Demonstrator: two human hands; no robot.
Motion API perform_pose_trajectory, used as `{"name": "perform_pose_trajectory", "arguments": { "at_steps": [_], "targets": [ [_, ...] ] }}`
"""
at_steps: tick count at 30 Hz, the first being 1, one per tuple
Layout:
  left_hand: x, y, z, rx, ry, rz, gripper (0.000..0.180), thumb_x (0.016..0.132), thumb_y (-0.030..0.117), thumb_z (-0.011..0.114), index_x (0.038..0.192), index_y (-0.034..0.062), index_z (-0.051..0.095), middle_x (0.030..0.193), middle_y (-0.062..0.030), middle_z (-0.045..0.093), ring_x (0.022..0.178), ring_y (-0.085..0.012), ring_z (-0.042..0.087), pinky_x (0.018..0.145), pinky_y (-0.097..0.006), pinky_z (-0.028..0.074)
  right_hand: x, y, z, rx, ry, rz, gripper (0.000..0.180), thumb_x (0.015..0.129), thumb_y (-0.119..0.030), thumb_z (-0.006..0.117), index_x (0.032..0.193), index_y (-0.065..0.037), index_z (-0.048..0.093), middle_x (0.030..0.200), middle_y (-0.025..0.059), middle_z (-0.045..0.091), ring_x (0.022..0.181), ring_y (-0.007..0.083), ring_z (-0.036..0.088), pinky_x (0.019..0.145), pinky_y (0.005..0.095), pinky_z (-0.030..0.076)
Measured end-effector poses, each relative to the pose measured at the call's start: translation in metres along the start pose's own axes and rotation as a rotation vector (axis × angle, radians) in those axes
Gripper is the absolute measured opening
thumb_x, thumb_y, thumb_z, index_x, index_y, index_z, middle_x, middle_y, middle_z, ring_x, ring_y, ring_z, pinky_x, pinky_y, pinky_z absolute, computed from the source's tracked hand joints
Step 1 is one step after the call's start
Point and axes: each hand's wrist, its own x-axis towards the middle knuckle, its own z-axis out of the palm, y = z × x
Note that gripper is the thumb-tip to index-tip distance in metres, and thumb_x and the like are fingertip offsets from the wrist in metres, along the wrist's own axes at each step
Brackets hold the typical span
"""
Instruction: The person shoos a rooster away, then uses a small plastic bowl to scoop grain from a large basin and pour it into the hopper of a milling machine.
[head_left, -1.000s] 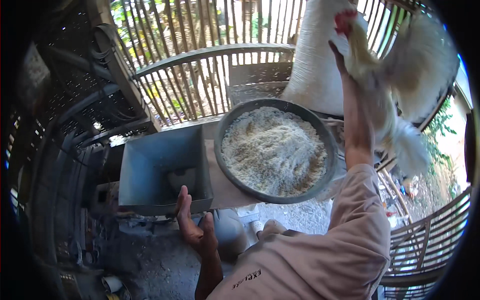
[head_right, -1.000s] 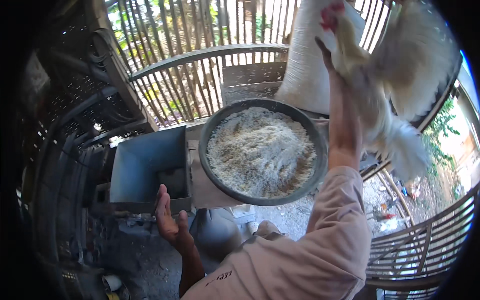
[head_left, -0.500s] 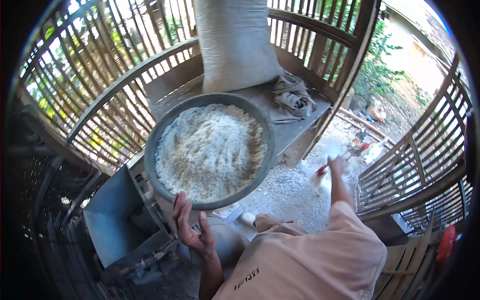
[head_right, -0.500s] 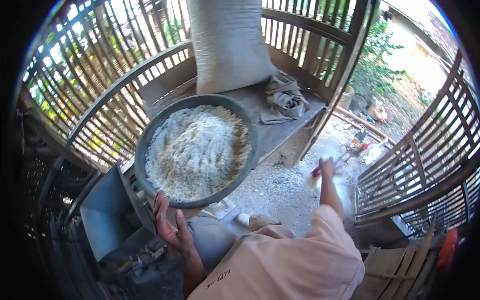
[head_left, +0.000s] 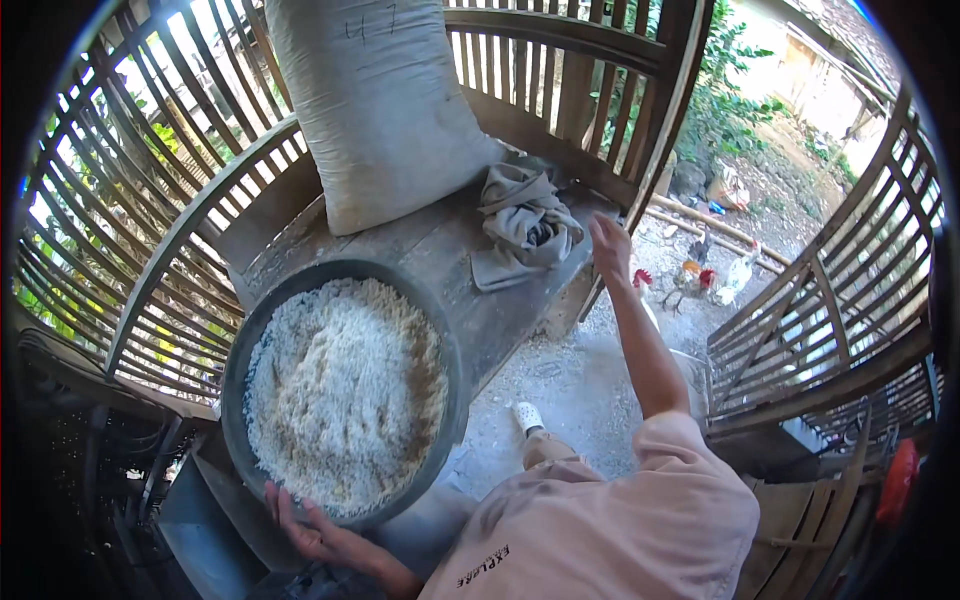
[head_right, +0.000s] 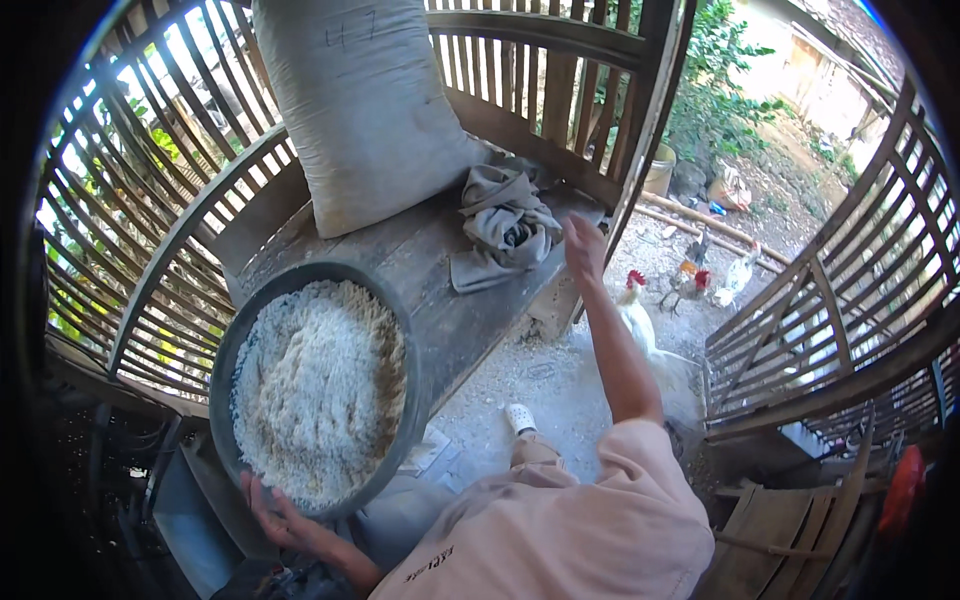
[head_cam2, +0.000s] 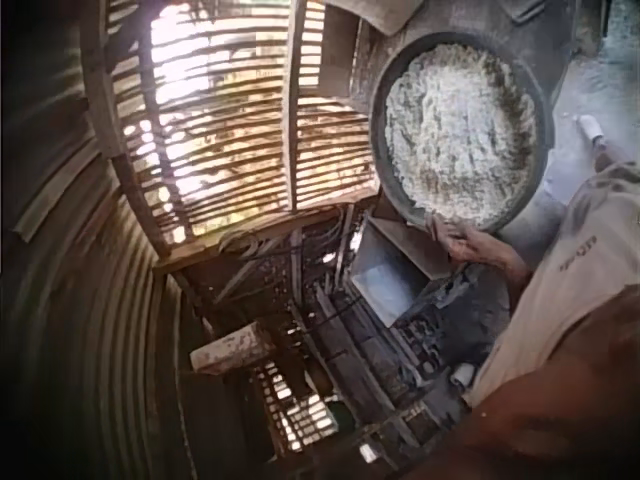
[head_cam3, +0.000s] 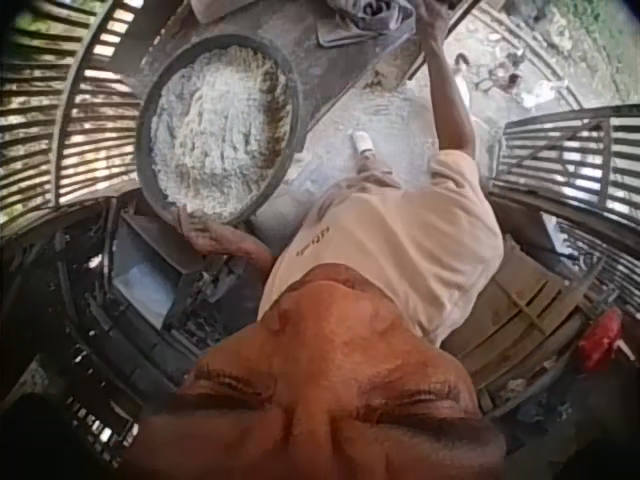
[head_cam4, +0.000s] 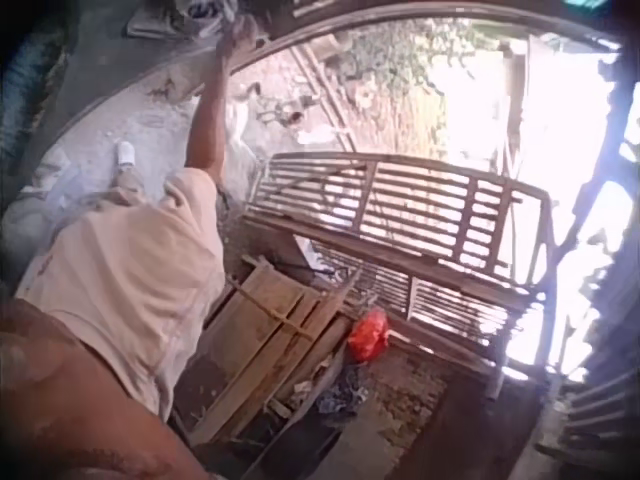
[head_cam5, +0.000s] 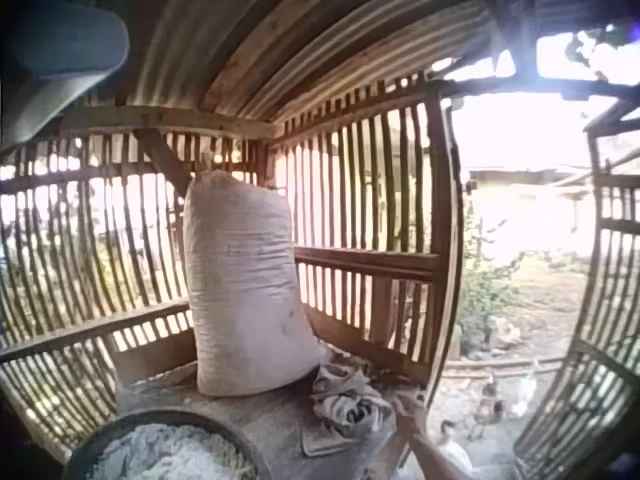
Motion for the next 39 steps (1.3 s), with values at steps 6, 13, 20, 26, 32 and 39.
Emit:
{"name": "perform_pose_trajectory", "arguments": {
  "at_steps": [6,13,20,26,32,39],
  "targets": [
    [-0.013,-0.023,-0.004,0.285,0.208,-0.153,0.040,0.093,0.008,0.054,0.131,-0.0049,0.053,0.142,-0.0209,0.048,0.136,-0.0334,0.041,0.113,-0.042,0.031,0.172,0.058,0.131,-0.560,-0.321,0.143,0.043,0.090,-0.041,0.057,0.108,-0.003,0.068,0.115,0.0202,0.067,0.109,0.0378,0.063,0.090,0.0440,0.052],
    [-0.034,-0.021,0.019,0.132,0.623,-0.729,0.057,0.090,0.006,0.059,0.143,-0.0030,0.040,0.141,-0.0218,0.046,0.124,-0.0299,0.050,0.106,-0.040,0.038,0.225,0.152,0.161,-0.690,-0.305,0.373,0.040,0.081,-0.030,0.063,0.110,-0.003,0.068,0.113,0.0238,0.066,0.110,0.0392,0.063,0.091,0.0502,0.051],
    [-0.076,0.079,0.103,-0.263,0.874,-0.886,0.068,0.075,0.002,0.060,0.140,-0.0023,0.041,0.134,-0.0169,0.049,0.117,-0.0320,0.051,0.100,-0.041,0.041,0.258,0.114,0.174,-0.332,-0.418,-0.190,0.034,0.080,-0.027,0.061,0.090,0.005,0.062,0.083,0.0210,0.063,0.075,0.0326,0.059,0.075,0.0431,0.046],
    [-0.059,0.094,0.115,-0.139,1.011,-0.942,0.066,0.061,-0.003,0.054,0.127,-0.0014,0.051,0.117,-0.0121,0.055,0.108,-0.0280,0.053,0.097,-0.032,0.040,0.334,0.080,0.167,-0.745,-0.007,-0.631,0.042,0.099,-0.039,0.052,0.129,-0.010,0.050,0.110,0.0162,0.067,0.089,0.0373,0.068,0.074,0.0507,0.054],
    [-0.041,0.067,0.080,-0.245,0.901,-0.982,0.067,0.052,-0.005,0.054,0.119,-0.0016,0.058,0.099,-0.0058,0.056,0.087,-0.0225,0.053,0.077,-0.029,0.046,0.223,-0.149,0.169,0.176,-0.478,-0.304,0.042,0.097,-0.025,0.048,0.132,-0.003,0.050,0.113,0.0151,0.066,0.087,0.0258,0.069,0.065,0.0370,0.055],
    [-0.010,0.003,0.012,-0.432,0.523,-0.969,0.072,0.051,-0.012,0.054,0.121,-0.0005,0.061,0.103,-0.0045,0.061,0.090,-0.0179,0.057,0.073,-0.026,0.047,0.050,-0.278,0.154,0.413,-1.267,-0.251,0.035,0.094,-0.008,0.047,0.128,-0.006,0.054,0.109,0.0113,0.066,0.085,0.0216,0.068,0.062,0.0289,0.051]
  ]
}}
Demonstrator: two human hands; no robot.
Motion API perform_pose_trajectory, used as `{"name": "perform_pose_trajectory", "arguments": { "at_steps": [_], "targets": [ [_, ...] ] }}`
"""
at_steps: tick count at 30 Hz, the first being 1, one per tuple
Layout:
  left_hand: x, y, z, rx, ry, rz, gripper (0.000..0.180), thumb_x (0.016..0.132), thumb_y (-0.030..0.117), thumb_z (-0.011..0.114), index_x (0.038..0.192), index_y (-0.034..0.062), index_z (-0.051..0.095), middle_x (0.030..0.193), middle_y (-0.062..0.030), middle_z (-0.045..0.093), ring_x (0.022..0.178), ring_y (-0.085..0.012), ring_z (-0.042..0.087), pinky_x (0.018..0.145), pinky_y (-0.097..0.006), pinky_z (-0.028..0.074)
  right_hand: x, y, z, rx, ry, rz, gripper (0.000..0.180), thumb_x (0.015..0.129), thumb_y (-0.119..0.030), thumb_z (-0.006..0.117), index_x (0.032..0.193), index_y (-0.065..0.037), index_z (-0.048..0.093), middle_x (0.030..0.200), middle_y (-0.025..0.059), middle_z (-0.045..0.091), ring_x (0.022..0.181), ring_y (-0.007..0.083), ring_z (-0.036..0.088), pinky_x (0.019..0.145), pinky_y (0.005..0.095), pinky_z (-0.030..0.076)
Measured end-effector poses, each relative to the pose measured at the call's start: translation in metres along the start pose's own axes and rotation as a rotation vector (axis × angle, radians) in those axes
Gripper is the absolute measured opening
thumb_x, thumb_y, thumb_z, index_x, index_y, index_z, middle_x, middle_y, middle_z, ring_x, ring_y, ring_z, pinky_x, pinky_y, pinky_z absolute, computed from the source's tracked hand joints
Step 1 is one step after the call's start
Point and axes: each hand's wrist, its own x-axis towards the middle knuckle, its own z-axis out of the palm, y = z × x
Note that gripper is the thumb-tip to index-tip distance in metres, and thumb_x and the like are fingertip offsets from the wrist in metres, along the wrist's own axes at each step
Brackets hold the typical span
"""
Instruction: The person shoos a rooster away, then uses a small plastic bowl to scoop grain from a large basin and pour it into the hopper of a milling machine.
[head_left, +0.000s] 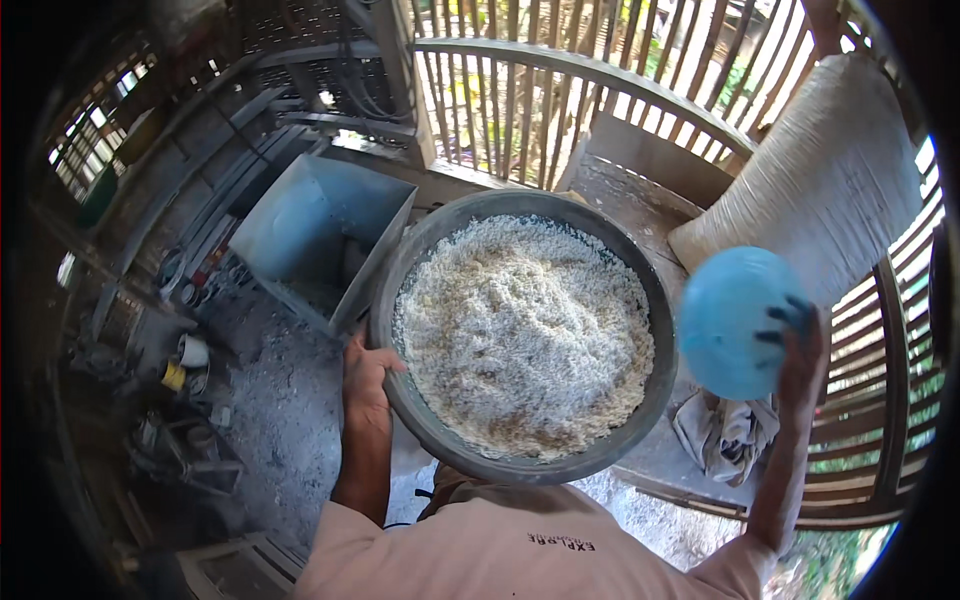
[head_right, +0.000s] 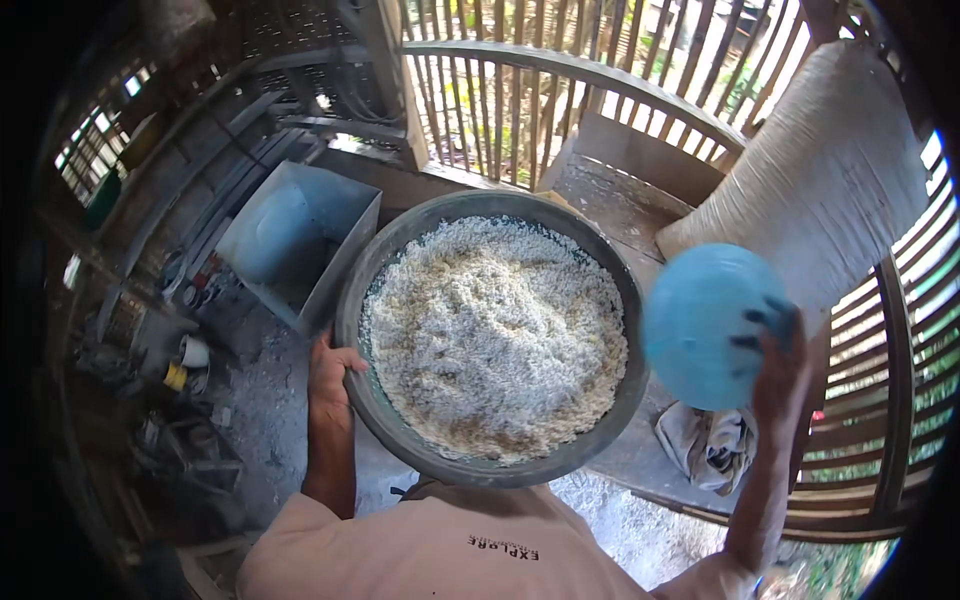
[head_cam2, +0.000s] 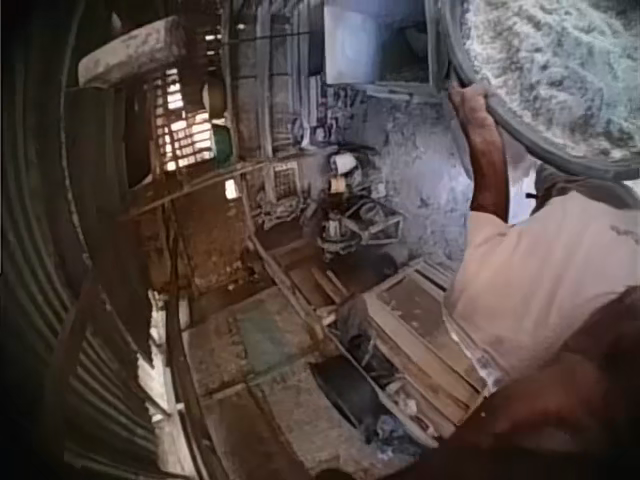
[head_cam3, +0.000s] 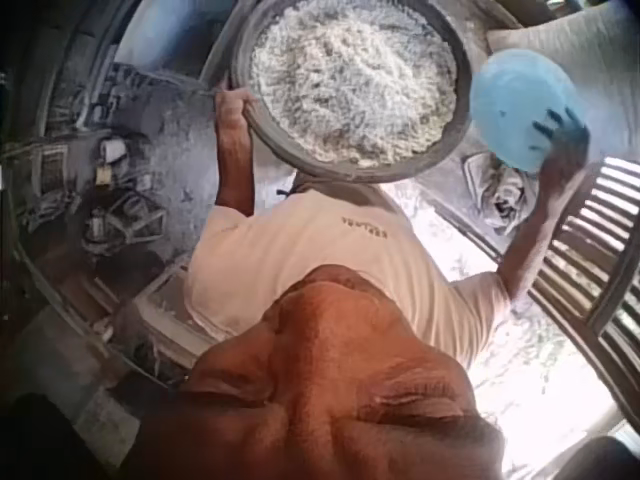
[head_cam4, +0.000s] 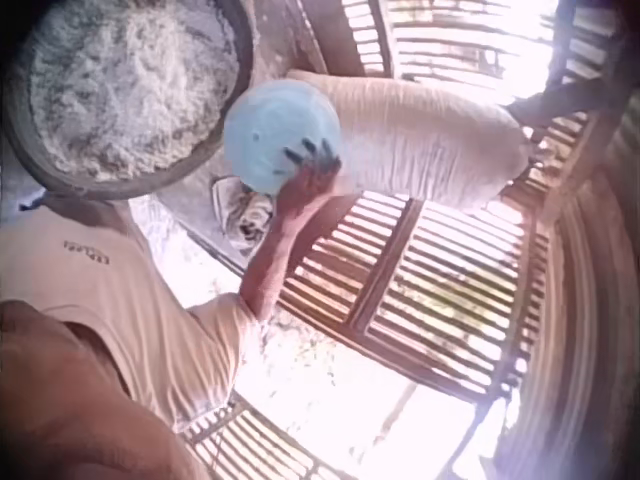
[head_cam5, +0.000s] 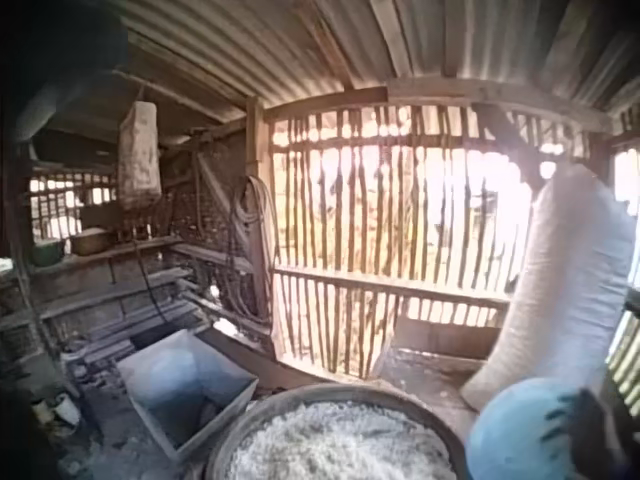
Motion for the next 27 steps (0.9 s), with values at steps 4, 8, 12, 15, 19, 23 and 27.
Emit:
{"name": "perform_pose_trajectory", "arguments": {
  "at_steps": [4,8,12,15,19,23,27],
  "targets": [
    [0.028,0.001,-0.007,0.043,-0.166,0.051,0.072,0.051,-0.012,0.056,0.121,-0.0009,0.061,0.105,-0.0058,0.063,0.090,-0.0178,0.059,0.075,-0.027,0.049,0.006,-0.016,0.066,-0.326,-0.258,-0.085,0.039,0.087,-0.002,0.048,0.125,0.002,0.052,0.098,0.0179,0.069,0.077,0.0256,0.070,0.064,0.0370,0.053],
    [0.025,-0.002,0.008,-0.075,-0.304,0.053,0.072,0.058,-0.014,0.056,0.129,-0.0026,0.056,0.112,-0.0072,0.061,0.102,-0.0204,0.058,0.085,-0.028,0.048,0.012,-0.002,0.092,-0.546,-0.259,-0.030,0.042,0.083,-0.001,0.046,0.125,0.003,0.050,0.093,0.0223,0.068,0.075,0.0301,0.070,0.070,0.0410,0.053],
    [-0.001,0.004,0.025,0.048,-0.177,0.224,0.066,0.079,-0.011,0.053,0.143,-0.0057,0.040,0.139,-0.0155,0.048,0.125,-0.0247,0.049,0.109,-0.034,0.033,-0.012,0.004,0.131,-0.601,-0.189,0.038,0.037,0.084,-0.004,0.046,0.119,0.001,0.055,0.092,0.0228,0.068,0.072,0.0316,0.069,0.071,0.0409,0.054],
    [0.003,-0.010,0.020,0.116,-0.155,0.442,0.057,0.090,-0.005,0.047,0.146,-0.0063,0.036,0.150,-0.0196,0.038,0.139,-0.0269,0.036,0.116,-0.036,0.024,-0.019,0.010,0.155,-0.245,-0.245,0.245,0.032,0.086,-0.004,0.046,0.115,0.001,0.058,0.089,0.0162,0.069,0.073,0.0206,0.068,0.067,0.0362,0.054],
    [0.000,-0.009,0.025,0.092,-0.138,0.495,0.055,0.092,0.000,0.048,0.145,-0.0075,0.035,0.151,-0.0209,0.037,0.140,-0.0285,0.035,0.117,-0.037,0.022,-0.036,0.056,0.210,-0.099,-0.237,0.329,0.024,0.088,-0.004,0.045,0.107,-0.001,0.059,0.075,0.0080,0.060,0.061,0.0138,0.055,0.056,0.0349,0.048],
    [-0.001,-0.004,0.029,0.214,-0.172,0.555,0.054,0.093,-0.001,0.045,0.146,-0.0061,0.035,0.153,-0.0194,0.034,0.142,-0.0271,0.031,0.117,-0.037,0.021,-0.045,0.102,0.248,0.000,-0.205,0.449,0.023,0.091,-0.005,0.043,0.105,-0.004,0.061,0.064,-0.0012,0.047,0.052,0.0100,0.044,0.041,0.0315,0.034],
    [0.000,-0.007,0.016,0.232,-0.177,0.612,0.051,0.093,0.002,0.050,0.143,-0.0065,0.040,0.152,-0.0203,0.036,0.141,-0.0289,0.034,0.116,-0.038,0.024,-0.047,0.070,0.242,0.001,-0.270,0.488,0.025,0.093,-0.008,0.049,0.113,-0.003,0.062,0.068,-0.0018,0.053,0.054,0.0084,0.046,0.045,0.0317,0.039]
  ]
}}
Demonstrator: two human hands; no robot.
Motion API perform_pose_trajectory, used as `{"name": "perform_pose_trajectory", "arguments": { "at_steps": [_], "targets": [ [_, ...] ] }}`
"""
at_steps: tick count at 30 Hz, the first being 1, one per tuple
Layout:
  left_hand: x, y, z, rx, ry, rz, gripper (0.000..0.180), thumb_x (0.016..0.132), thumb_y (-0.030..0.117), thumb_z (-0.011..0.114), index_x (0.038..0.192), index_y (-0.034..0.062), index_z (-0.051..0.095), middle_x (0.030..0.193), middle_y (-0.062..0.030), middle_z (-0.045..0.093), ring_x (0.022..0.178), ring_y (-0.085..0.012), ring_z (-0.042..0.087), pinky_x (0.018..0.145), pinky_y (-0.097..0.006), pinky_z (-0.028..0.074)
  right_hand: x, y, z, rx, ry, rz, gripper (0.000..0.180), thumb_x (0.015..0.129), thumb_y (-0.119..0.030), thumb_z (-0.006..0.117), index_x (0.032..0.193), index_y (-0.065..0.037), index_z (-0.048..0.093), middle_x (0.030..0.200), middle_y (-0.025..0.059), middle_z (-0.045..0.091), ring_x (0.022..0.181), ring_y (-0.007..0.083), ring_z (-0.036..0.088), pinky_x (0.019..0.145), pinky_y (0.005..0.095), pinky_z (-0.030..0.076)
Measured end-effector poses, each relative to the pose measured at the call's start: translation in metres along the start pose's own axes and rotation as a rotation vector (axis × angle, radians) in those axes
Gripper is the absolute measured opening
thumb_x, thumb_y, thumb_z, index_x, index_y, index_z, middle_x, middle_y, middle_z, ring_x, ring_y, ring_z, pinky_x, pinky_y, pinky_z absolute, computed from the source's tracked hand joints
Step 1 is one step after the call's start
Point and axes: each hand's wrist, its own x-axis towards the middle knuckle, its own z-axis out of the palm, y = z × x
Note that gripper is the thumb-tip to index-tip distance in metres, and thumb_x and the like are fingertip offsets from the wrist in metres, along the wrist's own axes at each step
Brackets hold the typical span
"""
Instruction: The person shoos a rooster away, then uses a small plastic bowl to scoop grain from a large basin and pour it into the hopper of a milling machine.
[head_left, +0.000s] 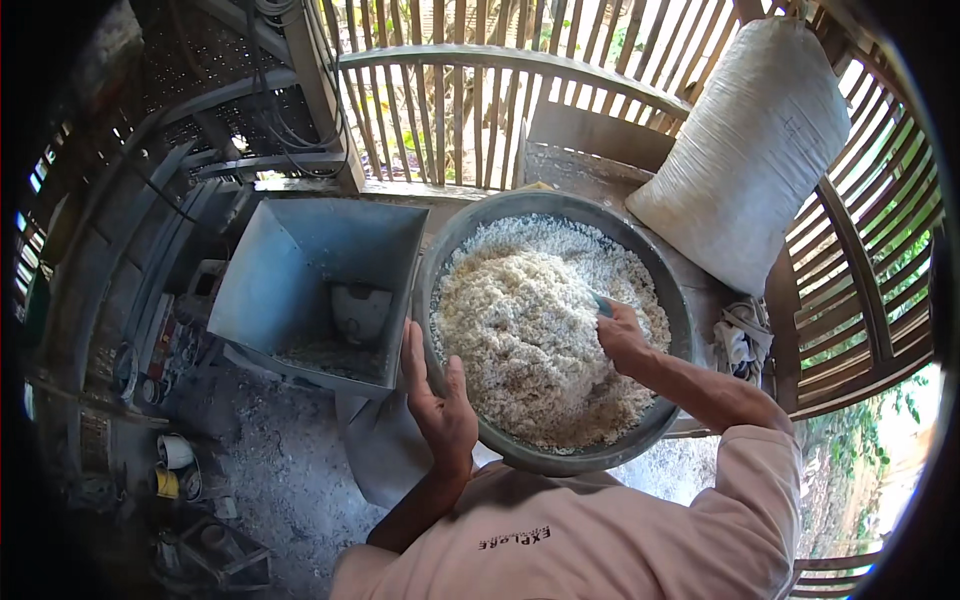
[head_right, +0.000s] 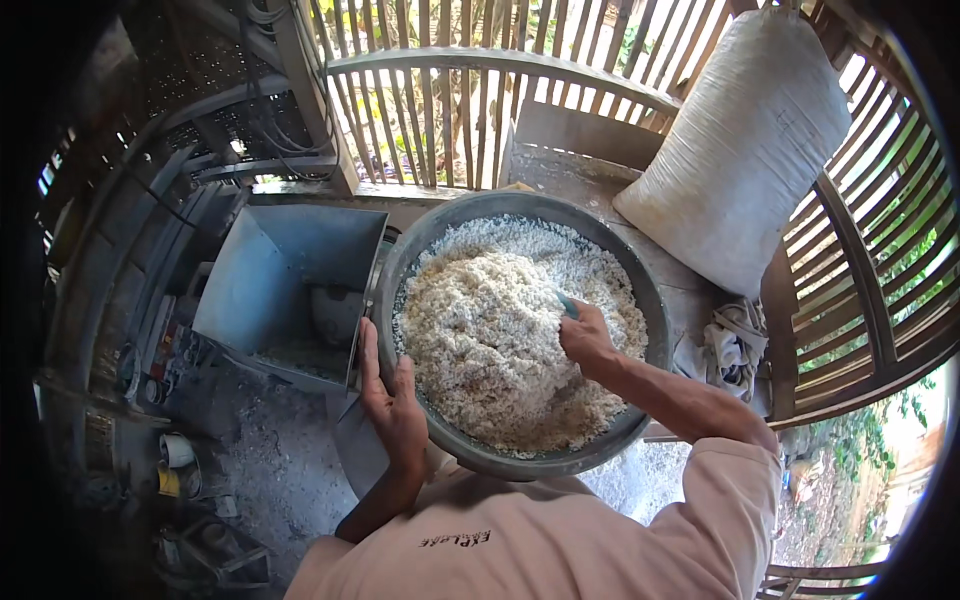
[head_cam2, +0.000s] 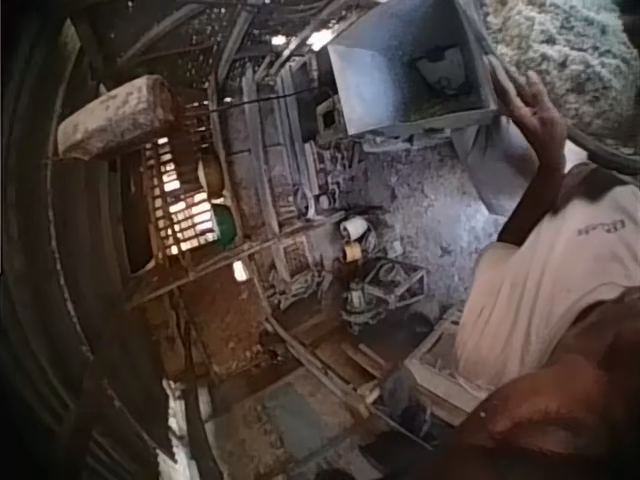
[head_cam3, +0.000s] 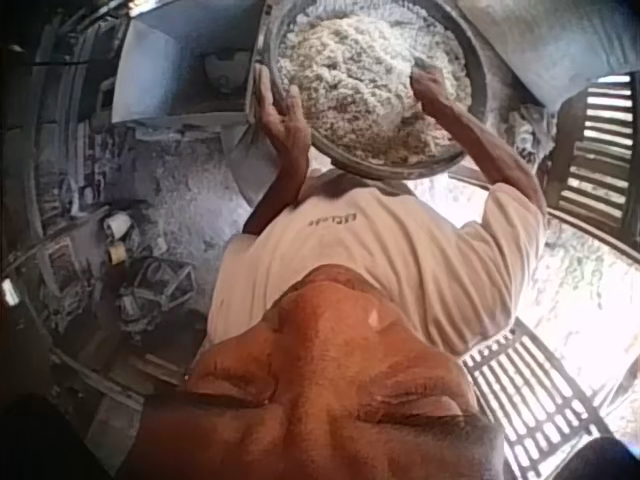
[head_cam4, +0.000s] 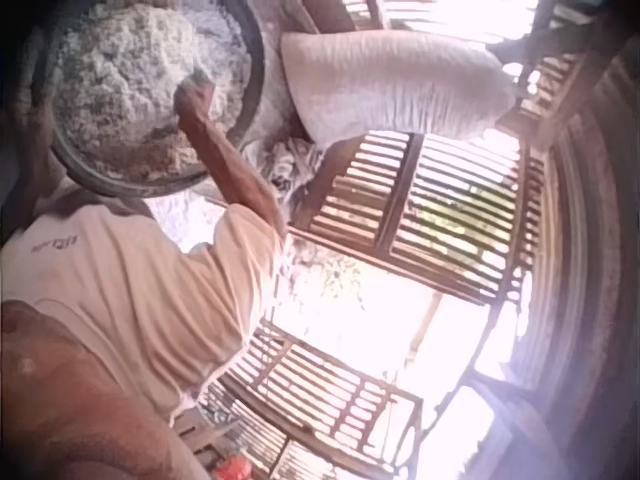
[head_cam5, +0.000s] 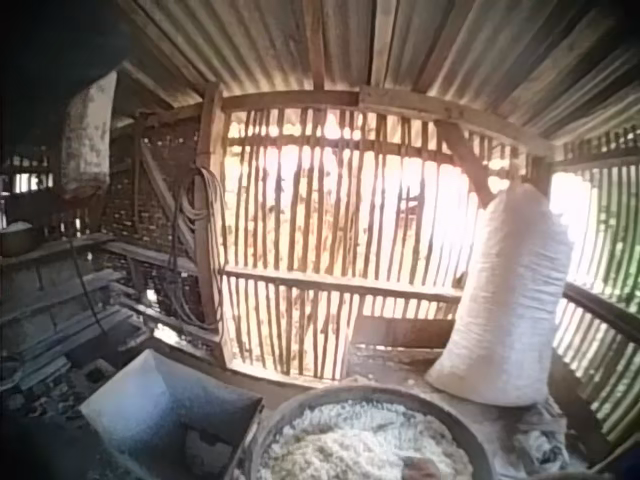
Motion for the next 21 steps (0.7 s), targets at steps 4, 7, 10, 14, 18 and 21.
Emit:
{"name": "perform_pose_trajectory", "arguments": {
  "at_steps": [4,7,10,14,18,21],
  "targets": [
    [-0.012,0.015,-0.028,0.210,-0.158,0.360,0.037,0.092,0.005,0.055,0.126,-0.0079,0.056,0.134,-0.0232,0.055,0.127,-0.0356,0.051,0.108,-0.044,0.038,-0.001,0.006,-0.024,0.239,0.019,-0.037,0.026,0.094,-0.011,0.056,0.117,-0.001,0.062,0.079,0.0000,0.063,0.062,0.0080,0.054,0.053,0.0290,0.046],
    [-0.008,0.029,-0.049,0.062,-0.241,0.515,0.032,0.091,0.004,0.055,0.121,-0.0069,0.060,0.122,-0.0219,0.064,0.119,-0.0349,0.058,0.103,-0.043,0.043,-0.012,-0.008,-0.036,0.472,-0.050,-0.094,0.027,0.095,-0.012,0.061,0.119,0.000,0.062,0.094,0.0036,0.069,0.074,0.0101,0.063,0.064,0.0268,0.052],
    [0.022,0.045,-0.066,0.138,-0.088,0.545,0.027,0.092,0.003,0.055,0.117,-0.0060,0.063,0.116,-0.0202,0.066,0.114,-0.0330,0.061,0.100,-0.043,0.046,-0.024,-0.022,-0.043,0.570,-0.123,-0.079,0.031,0.092,-0.007,0.064,0.122,0.000,0.060,0.103,0.0079,0.069,0.084,0.0153,0.069,0.075,0.0308,0.058],
    [0.083,0.030,-0.098,0.434,0.168,0.472,0.025,0.091,0.002,0.058,0.115,-0.0026,0.065,0.117,-0.0157,0.066,0.112,-0.0277,0.062,0.097,-0.039,0.047,-0.028,-0.017,-0.061,0.650,-0.148,-0.114,0.032,0.092,0.000,0.056,0.124,0.001,0.059,0.109,0.0127,0.069,0.091,0.0200,0.070,0.080,0.0334,0.058],
    [0.119,0.010,-0.124,0.645,0.257,0.354,0.027,0.088,0.000,0.061,0.114,0.0010,0.065,0.117,-0.0135,0.066,0.111,-0.0285,0.061,0.097,-0.039,0.046,-0.021,-0.038,-0.073,0.656,-0.254,-0.171,0.034,0.094,-0.003,0.051,0.128,0.002,0.055,0.113,0.0137,0.067,0.095,0.0218,0.069,0.082,0.0349,0.058],
    [0.127,0.001,-0.125,0.704,0.245,0.376,0.027,0.086,0.004,0.063,0.113,0.0018,0.066,0.118,-0.0125,0.065,0.113,-0.0306,0.059,0.099,-0.040,0.044,-0.011,-0.080,-0.066,0.609,-0.358,-0.185,0.038,0.095,-0.008,0.053,0.131,0.002,0.052,0.116,0.0142,0.066,0.097,0.0219,0.069,0.083,0.0357,0.058]
  ]
}}
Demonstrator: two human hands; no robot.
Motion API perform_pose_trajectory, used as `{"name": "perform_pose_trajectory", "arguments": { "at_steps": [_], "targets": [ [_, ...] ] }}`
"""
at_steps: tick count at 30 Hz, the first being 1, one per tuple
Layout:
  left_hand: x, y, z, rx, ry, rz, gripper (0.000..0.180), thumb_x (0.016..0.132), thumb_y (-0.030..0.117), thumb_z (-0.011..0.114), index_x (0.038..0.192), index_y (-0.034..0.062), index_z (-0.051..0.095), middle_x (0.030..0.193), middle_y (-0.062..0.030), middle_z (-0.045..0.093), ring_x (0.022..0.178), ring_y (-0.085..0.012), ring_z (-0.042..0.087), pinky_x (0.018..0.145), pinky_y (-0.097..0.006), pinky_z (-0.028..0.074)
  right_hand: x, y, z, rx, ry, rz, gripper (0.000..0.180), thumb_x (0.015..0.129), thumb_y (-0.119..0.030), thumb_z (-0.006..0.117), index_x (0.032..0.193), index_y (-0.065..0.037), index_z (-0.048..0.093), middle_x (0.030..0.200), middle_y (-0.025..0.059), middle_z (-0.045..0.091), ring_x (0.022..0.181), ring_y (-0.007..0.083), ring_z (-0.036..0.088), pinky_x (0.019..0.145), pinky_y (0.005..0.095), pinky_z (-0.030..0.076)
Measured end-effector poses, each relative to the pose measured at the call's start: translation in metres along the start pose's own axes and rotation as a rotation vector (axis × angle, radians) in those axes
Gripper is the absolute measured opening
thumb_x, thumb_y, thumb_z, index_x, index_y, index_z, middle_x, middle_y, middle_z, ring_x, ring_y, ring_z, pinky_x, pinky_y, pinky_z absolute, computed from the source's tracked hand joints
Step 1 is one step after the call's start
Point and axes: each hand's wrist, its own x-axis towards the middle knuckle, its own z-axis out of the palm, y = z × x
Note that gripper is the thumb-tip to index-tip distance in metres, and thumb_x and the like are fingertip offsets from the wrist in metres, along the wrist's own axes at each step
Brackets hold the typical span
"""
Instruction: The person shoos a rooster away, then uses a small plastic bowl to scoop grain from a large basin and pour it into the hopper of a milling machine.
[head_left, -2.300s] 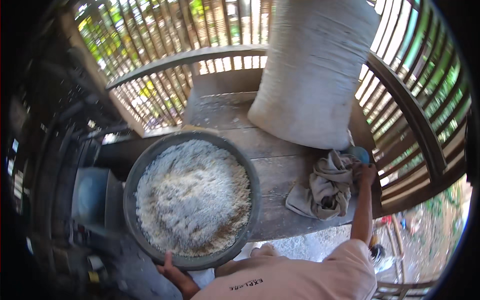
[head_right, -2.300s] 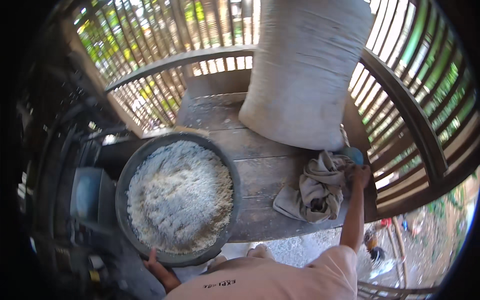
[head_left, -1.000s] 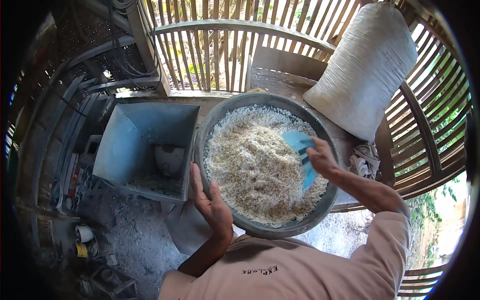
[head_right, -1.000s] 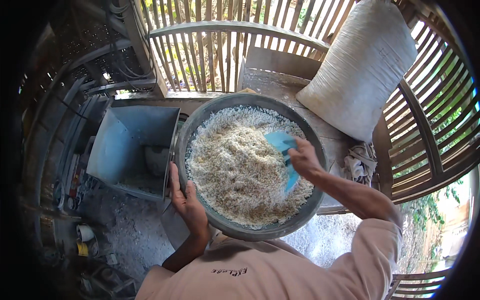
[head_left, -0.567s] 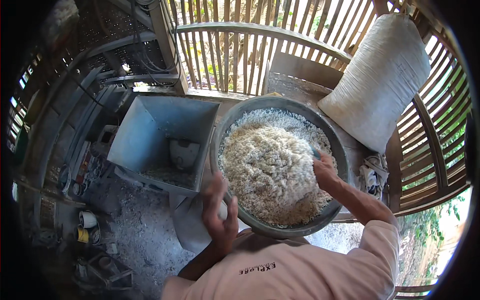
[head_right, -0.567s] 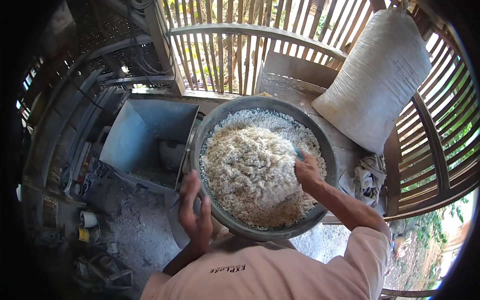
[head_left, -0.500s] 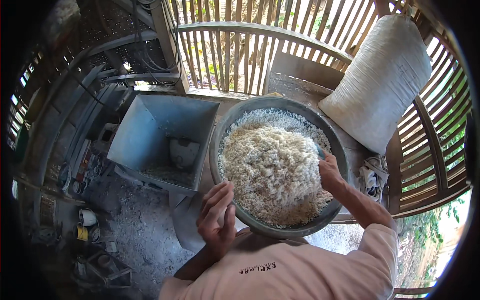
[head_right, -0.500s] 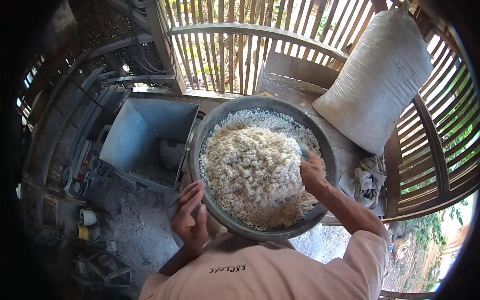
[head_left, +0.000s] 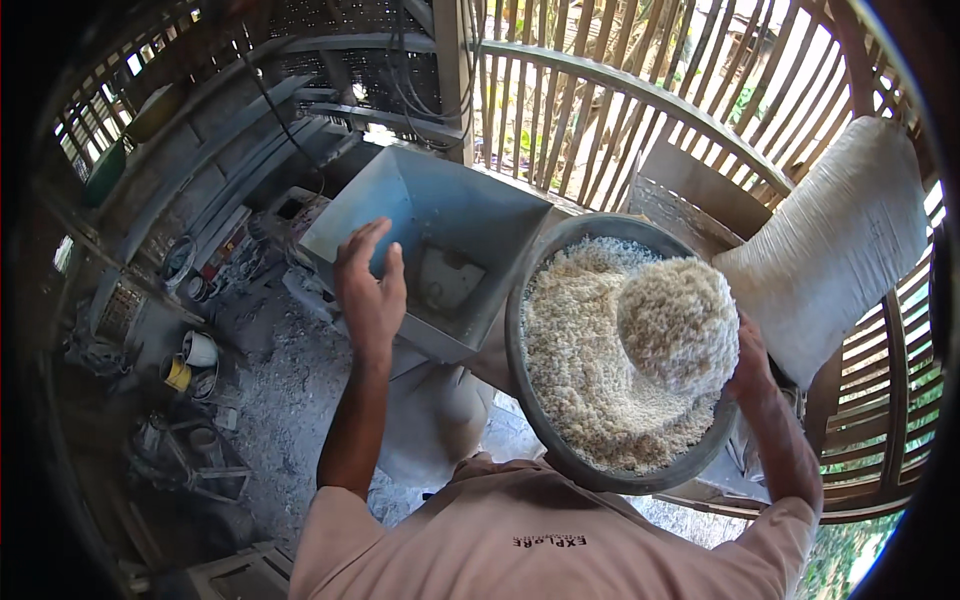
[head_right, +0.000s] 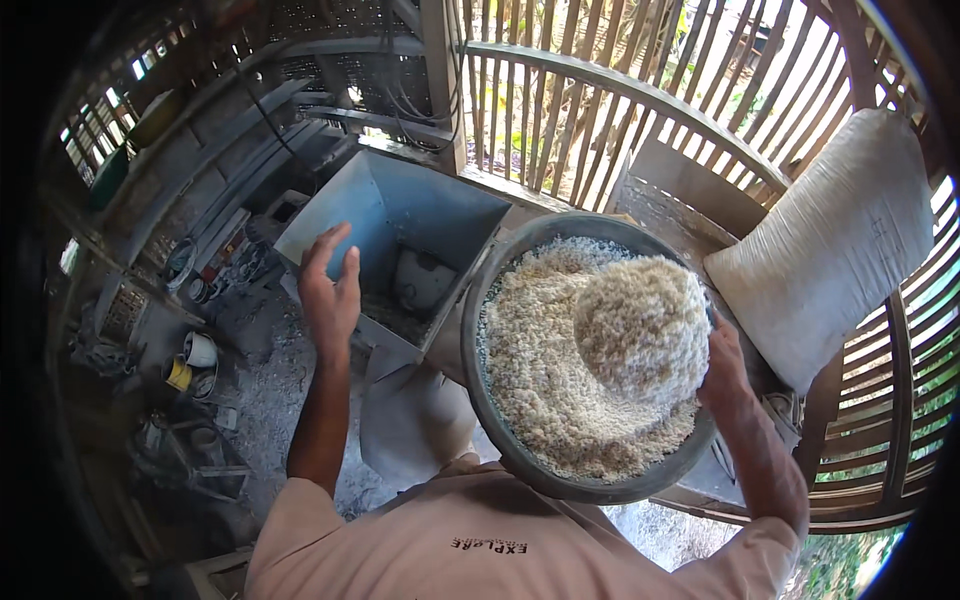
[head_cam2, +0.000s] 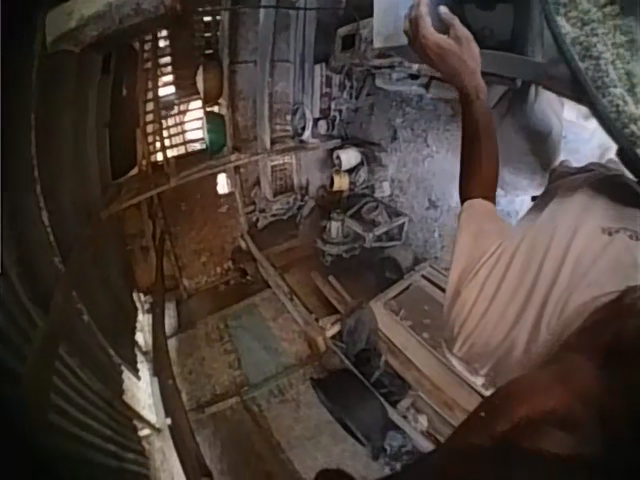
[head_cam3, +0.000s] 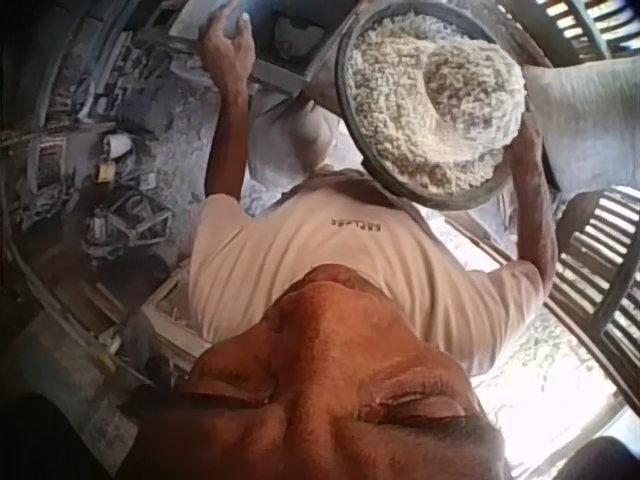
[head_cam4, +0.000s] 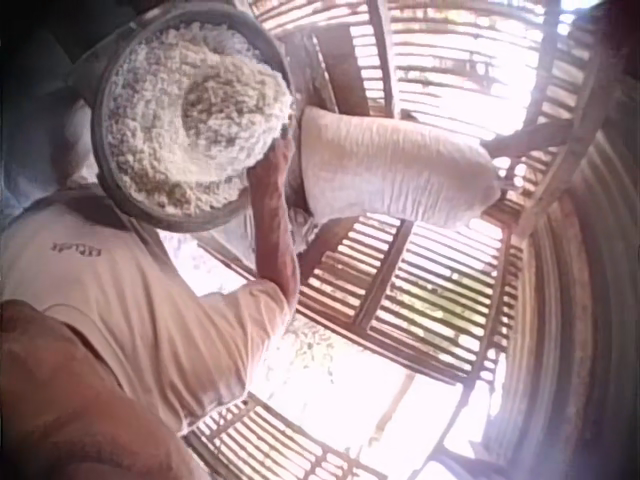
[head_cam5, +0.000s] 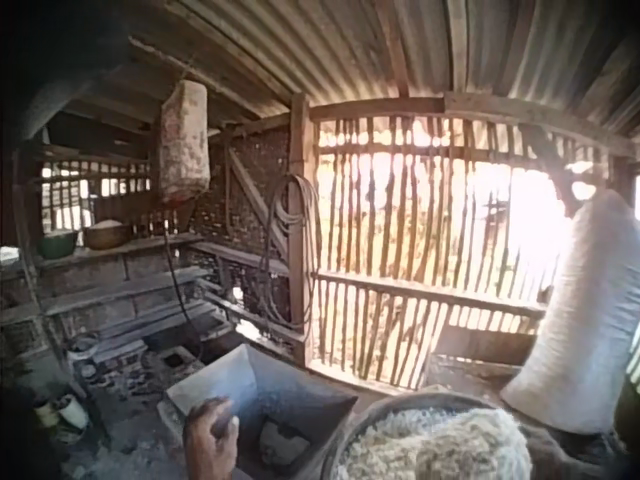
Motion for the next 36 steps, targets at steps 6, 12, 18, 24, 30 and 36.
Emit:
{"name": "perform_pose_trajectory", "arguments": {
  "at_steps": [6,12,18,24,30,36],
  "targets": [
    [-0.009,-0.010,0.013,0.070,0.050,0.020,0.031,0.089,0.013,0.057,0.119,0.0059,0.064,0.121,-0.0098,0.064,0.118,-0.0292,0.055,0.100,-0.045,0.039,0.071,-0.042,0.071,-0.064,-0.306,-0.016,0.041,0.098,-0.014,0.053,0.134,0.003,0.048,0.116,0.0153,0.066,0.098,0.0220,0.069,0.084,0.0361,0.059],
    [-0.011,-0.018,0.013,0.036,0.122,0.031,0.048,0.088,0.007,0.051,0.137,0.0042,0.049,0.132,-0.0155,0.056,0.124,-0.0347,0.050,0.102,-0.048,0.037,0.136,-0.047,0.191,-0.256,-0.290,-0.043,0.029,0.097,-0.007,0.050,0.124,0.004,0.056,0.108,0.0136,0.068,0.089,0.0185,0.070,0.079,0.0324,0.059],
    [-0.009,-0.010,0.013,0.002,0.122,0.035,0.058,0.087,-0.002,0.045,0.144,0.0000,0.037,0.141,-0.0224,0.046,0.130,-0.0395,0.044,0.109,-0.048,0.034,0.197,-0.037,0.243,-0.782,-0.062,-0.572,0.030,0.092,-0.004,0.051,0.118,0.005,0.061,0.097,0.0052,0.070,0.079,0.0109,0.064,0.071,0.0268,0.052],
    [-0.006,-0.010,0.011,-0.055,0.118,0.049,0.070,0.077,-0.011,0.045,0.145,-0.0059,0.029,0.139,-0.0299,0.043,0.128,-0.0475,0.043,0.108,-0.052,0.034,0.190,-0.071,0.284,-0.706,-0.212,-1.066,0.033,0.093,-0.003,0.048,0.125,-0.001,0.058,0.097,0.0118,0.072,0.072,0.0165,0.066,0.070,0.0308,0.053],
    [-0.006,-0.009,0.009,-0.020,0.117,0.021,0.070,0.081,-0.011,0.045,0.148,-0.0006,0.030,0.147,-0.0241,0.038,0.135,-0.0414,0.038,0.111,-0.048,0.031,0.171,-0.002,0.291,-1.237,-0.265,-0.915,0.039,0.089,-0.001,0.050,0.126,-0.010,0.057,0.095,0.0147,0.071,0.064,0.0258,0.068,0.060,0.0382,0.056],
    [-0.006,-0.003,0.012,-0.027,0.082,-0.021,0.069,0.080,-0.008,0.046,0.147,-0.0027,0.028,0.144,-0.0280,0.039,0.133,-0.0452,0.038,0.111,-0.050,0.030,0.150,0.027,0.280,-1.124,-0.445,-0.948,0.043,0.085,-0.001,0.052,0.127,-0.010,0.056,0.107,0.0157,0.069,0.068,0.0290,0.069,0.062,0.0404,0.057]
  ]
}}
